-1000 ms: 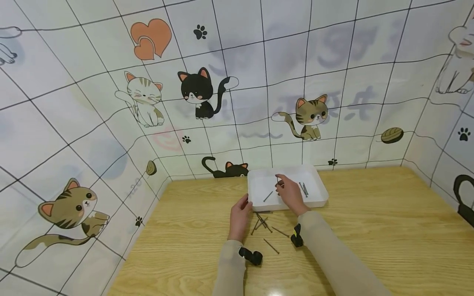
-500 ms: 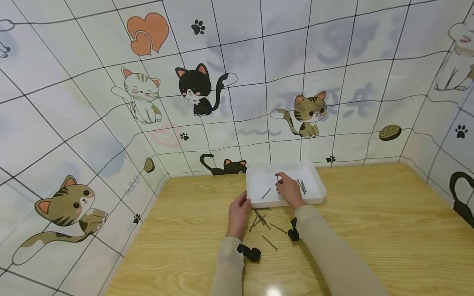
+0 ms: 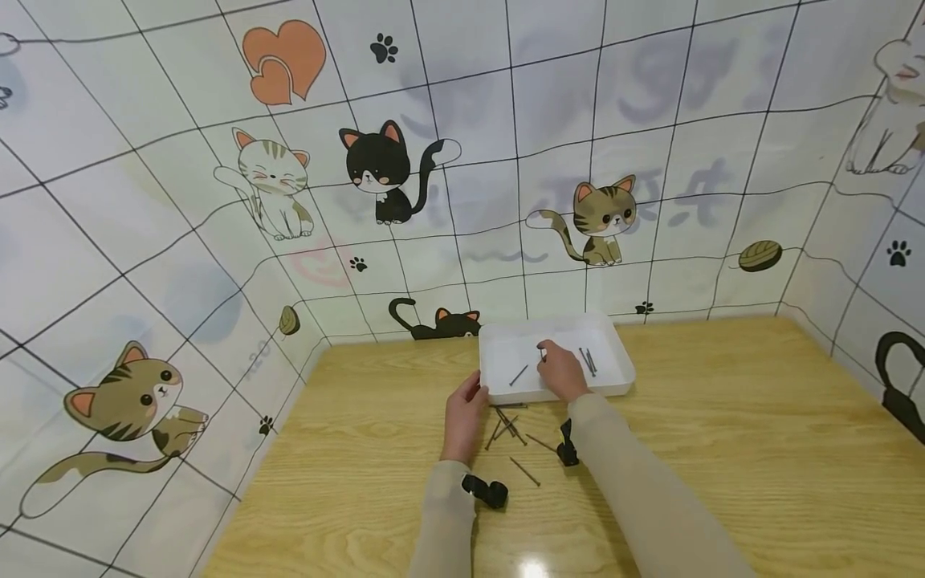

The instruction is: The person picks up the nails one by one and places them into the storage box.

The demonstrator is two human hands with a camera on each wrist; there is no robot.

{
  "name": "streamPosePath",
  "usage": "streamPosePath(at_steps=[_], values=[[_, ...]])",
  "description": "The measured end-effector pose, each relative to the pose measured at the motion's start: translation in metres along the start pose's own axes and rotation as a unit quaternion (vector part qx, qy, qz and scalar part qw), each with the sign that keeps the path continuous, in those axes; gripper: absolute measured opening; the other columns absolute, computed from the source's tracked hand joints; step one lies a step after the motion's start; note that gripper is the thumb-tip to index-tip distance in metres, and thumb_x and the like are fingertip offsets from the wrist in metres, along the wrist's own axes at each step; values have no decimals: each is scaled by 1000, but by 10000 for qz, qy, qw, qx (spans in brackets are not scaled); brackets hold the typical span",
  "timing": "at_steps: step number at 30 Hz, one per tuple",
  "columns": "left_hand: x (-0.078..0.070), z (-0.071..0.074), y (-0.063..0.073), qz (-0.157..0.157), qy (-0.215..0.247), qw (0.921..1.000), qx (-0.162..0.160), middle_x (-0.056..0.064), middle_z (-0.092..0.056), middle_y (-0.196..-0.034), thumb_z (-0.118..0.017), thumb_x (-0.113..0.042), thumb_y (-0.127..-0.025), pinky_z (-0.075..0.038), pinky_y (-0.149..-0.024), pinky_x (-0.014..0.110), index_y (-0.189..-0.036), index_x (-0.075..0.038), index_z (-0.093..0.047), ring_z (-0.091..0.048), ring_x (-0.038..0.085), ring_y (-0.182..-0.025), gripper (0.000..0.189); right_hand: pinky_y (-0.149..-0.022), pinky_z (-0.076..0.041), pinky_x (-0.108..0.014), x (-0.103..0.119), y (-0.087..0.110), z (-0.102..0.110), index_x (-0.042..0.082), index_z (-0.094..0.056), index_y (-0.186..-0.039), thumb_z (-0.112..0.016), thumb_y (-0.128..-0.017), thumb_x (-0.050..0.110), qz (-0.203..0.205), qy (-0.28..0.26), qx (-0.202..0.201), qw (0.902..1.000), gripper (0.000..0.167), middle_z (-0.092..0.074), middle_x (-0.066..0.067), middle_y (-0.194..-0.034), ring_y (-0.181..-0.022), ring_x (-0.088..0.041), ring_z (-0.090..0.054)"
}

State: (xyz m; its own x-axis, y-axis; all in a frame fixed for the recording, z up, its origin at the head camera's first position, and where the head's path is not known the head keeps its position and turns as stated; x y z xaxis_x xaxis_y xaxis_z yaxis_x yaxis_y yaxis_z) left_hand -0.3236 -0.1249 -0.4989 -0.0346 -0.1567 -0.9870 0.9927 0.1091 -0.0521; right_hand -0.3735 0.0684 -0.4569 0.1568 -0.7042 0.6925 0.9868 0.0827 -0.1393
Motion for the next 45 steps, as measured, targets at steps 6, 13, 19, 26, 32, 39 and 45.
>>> streamPosePath(at_steps=[6, 13, 19, 26, 32, 39, 45], values=[[-2, -1, -1, -102, -37, 9999, -18, 1, -49, -128, -53, -22, -90, -35, -96, 36, -130, -16, -49, -44, 14, -115, 40, -68, -47, -40, -2, -1, 1, -2, -45, -125, -46, -89, 4, -198, 63, 117, 9997, 37, -61, -17, -104, -83, -27, -59], [-6, -2, 0, -114, -5, 9999, 60, 4, -49, -129, -53, -20, -90, -34, -96, 37, -129, -14, -49, -44, 17, -116, 40, -59, -43, -35, -2, 1, 3, 0, -46, -126, -45, -89, 2, -318, 127, 91, 9994, 37, -61, -17, -101, -64, -21, -54], [-23, -1, 10, -84, 63, 9998, 185, 13, -46, -131, -51, -13, -91, -33, -97, 41, -131, -4, -45, -42, 23, -118, 41, -70, -45, -41, -4, 2, -1, 0, -57, -113, -43, -89, 1, -282, 256, 90, 9992, 28, -60, -17, -105, -81, -29, -56], [-8, 0, 4, -79, 45, 9999, 70, 6, -48, -129, -53, -19, -90, -34, -96, 39, -130, -12, -48, -44, 18, -116, 40, -83, -42, -46, -6, 1, -5, -3, -63, -103, -43, -89, 0, -183, 470, 87, 9987, 24, -59, -17, -103, -100, -34, -51], [1, -1, 0, -21, -127, 9999, -31, -3, -50, -127, -53, -25, -90, -36, -95, 33, -129, -19, -50, -46, 11, -114, 40, -83, -42, -47, -6, 1, -5, -4, -63, -104, -41, -89, 1, -242, 461, 102, 9986, 27, -57, -20, -104, -102, -36, -49], [-1, 0, -2, -133, -129, 9998, -47, -1, -50, -127, -53, -20, -90, -35, -96, 35, -129, -16, -49, -45, 15, -115, 40, -80, -43, -47, -4, -1, -5, -7, -62, -103, -49, -86, 3, -135, 765, 26, 9970, 25, -56, -23, -101, -98, -37, -51], [0, 0, -1, -128, -99, 9999, -33, 0, -49, -128, -54, -24, -90, -34, -96, 36, -129, -17, -49, -44, 16, -116, 40, -75, -45, -46, -2, 0, -5, -9, -63, -99, -51, -83, 2, 13, 964, -72, 9953, 23, -55, -23, -94, -89, -36, -52]])
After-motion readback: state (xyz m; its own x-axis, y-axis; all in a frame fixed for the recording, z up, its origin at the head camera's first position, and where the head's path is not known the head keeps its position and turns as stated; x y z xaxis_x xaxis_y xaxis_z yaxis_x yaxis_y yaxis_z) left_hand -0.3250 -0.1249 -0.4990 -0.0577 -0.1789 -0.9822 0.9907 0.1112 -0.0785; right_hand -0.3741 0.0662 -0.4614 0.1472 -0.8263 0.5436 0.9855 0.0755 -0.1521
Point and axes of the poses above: each hand's wrist, its own y-axis away from the middle knuckle, its own z-axis out of the back of the hand, x = y × z, the point moved 7 cm from there along -y, towards the middle knuckle
